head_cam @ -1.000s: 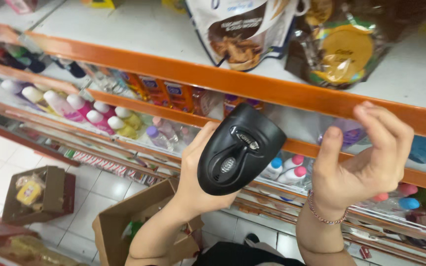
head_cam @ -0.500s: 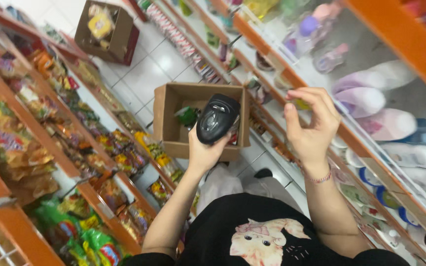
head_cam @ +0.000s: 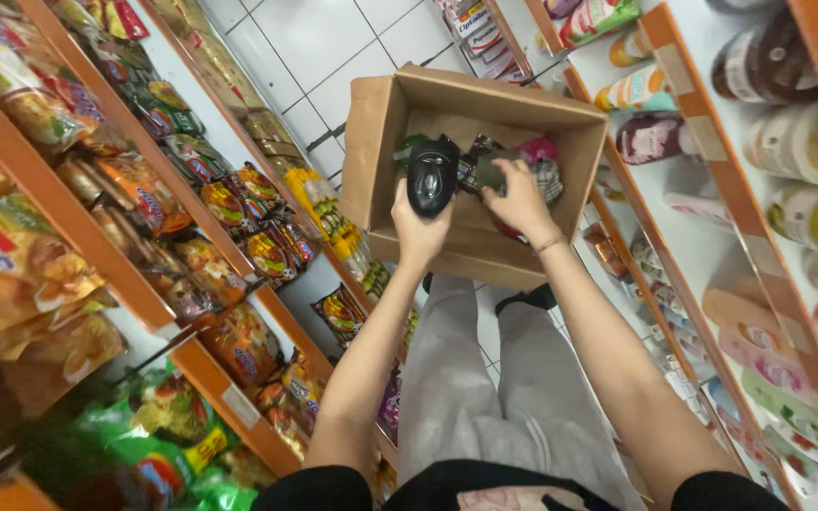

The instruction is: The person wipes the front edge of an orange store shelf using a grey cloth, then switches to a checkered cloth to continue cleaning. Afterward, the person picks up a black handheld device and several air freshener refill pouches from a cardboard box, inserting them into the device and placing the assembled units onto the shelf.

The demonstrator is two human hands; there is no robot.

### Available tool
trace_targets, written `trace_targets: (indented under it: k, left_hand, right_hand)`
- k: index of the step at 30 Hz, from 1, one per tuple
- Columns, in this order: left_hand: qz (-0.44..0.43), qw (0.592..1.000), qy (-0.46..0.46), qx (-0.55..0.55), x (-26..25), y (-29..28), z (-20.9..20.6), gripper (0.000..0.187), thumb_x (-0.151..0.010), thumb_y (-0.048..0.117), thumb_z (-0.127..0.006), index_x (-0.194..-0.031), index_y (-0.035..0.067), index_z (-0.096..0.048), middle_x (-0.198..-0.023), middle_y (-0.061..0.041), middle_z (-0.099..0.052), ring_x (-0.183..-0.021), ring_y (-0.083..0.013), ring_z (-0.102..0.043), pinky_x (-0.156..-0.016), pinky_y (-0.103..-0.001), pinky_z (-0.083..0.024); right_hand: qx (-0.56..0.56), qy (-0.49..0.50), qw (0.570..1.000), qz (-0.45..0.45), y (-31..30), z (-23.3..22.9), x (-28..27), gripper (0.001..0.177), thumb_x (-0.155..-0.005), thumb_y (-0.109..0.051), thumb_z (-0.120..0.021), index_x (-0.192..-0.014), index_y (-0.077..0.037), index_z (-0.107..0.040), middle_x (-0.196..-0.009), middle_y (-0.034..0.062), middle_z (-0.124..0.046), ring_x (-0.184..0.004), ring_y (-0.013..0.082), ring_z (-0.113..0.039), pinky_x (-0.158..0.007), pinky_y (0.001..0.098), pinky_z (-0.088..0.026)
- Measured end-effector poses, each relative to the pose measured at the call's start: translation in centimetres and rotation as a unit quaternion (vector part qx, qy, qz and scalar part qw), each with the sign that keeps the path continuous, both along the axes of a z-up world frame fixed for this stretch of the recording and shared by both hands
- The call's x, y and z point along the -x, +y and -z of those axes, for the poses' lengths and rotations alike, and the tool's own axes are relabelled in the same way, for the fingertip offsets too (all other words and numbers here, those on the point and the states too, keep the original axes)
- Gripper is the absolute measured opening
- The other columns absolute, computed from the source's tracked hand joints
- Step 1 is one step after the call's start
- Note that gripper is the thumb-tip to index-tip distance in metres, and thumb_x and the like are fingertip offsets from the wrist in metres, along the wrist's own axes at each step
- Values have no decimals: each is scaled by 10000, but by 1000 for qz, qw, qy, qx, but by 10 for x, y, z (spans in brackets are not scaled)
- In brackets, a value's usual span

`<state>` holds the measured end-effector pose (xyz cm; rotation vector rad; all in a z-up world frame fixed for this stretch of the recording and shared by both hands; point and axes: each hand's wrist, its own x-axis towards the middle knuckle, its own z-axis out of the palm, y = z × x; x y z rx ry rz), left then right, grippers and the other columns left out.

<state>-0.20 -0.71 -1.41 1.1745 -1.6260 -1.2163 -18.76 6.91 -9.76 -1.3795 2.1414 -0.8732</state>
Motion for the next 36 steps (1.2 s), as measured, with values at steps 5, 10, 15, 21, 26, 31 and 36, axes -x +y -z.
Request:
trace_targets:
  k: [5,10,15,21,26,31,36]
  left_hand:
    - [-10,998,-38,-51,9,-19,59,335,-772,81,-811,-1056,-4,-655,-1002,-153,-675,-906,-288,-710,-831,-363,-559]
    - [-3,994,-54,-96,11,-23,93,346,-762,84,-815,-1056,-7,-658,-999,-145,-666,-907,-280,-709,-828,-353,-556]
    - [-10,990,-49,-129,11,-24,106,337,-775,93,-820,-1058,-2,-664,-1001,-131,-663,-897,-264,-710,-828,-345,-558]
    - [0,988,-65,-139,10,-35,113,325,-763,91,-825,-1041,-1,-683,-1004,-133,-670,-899,-277,-715,-819,-352,-563]
    - [2,987,-83,-134,7,-43,124,336,-757,96,-838,-1043,-4,-692,-1001,-147,-683,-899,-296,-722,-817,-363,-562]
    - [-6,985,-46,-168,1,-44,122,381,-743,117,-855,-1056,4,-671,-997,-113,-734,-911,-200,-719,-846,-348,-558]
    - [106,955,-4,-275,-16,-35,74,264,-828,116,-857,-1015,-13,-722,-887,-65,-709,-824,-129,-637,-795,-334,-547]
  right_hand:
    - [-158,-4,987,35,-30,127,-25,491,-828,-158,-753,-1297,-64,-639,-1279,248,-588,-1078,445,-648,-899,497,-546]
    - [-173,40,984,31,-51,227,-13,568,-831,-122,-722,-1380,-55,-593,-1358,318,-481,-1057,496,-623,-843,530,-538]
    - [-204,10,975,90,-51,293,-9,352,-924,-102,-660,-1270,-150,-705,-1407,241,-536,-1204,450,-615,-997,508,-527]
    - [-134,17,991,-3,-55,278,-9,357,-773,-58,-672,-1128,-40,-701,-1224,293,-556,-1120,492,-558,-981,510,-477]
    - [-58,-47,996,57,-44,225,-23,232,-929,-76,-624,-1128,41,-606,-1199,340,-549,-1075,522,-559,-932,524,-477]
    - [-11,-36,989,143,-18,145,-12,121,-994,-71,-576,-1074,19,-574,-1103,258,-617,-1045,474,-616,-897,484,-493]
    - [22,-112,951,288,4,28,-6,146,-1025,-99,-561,-1135,-6,-583,-1033,183,-656,-968,332,-642,-860,415,-495]
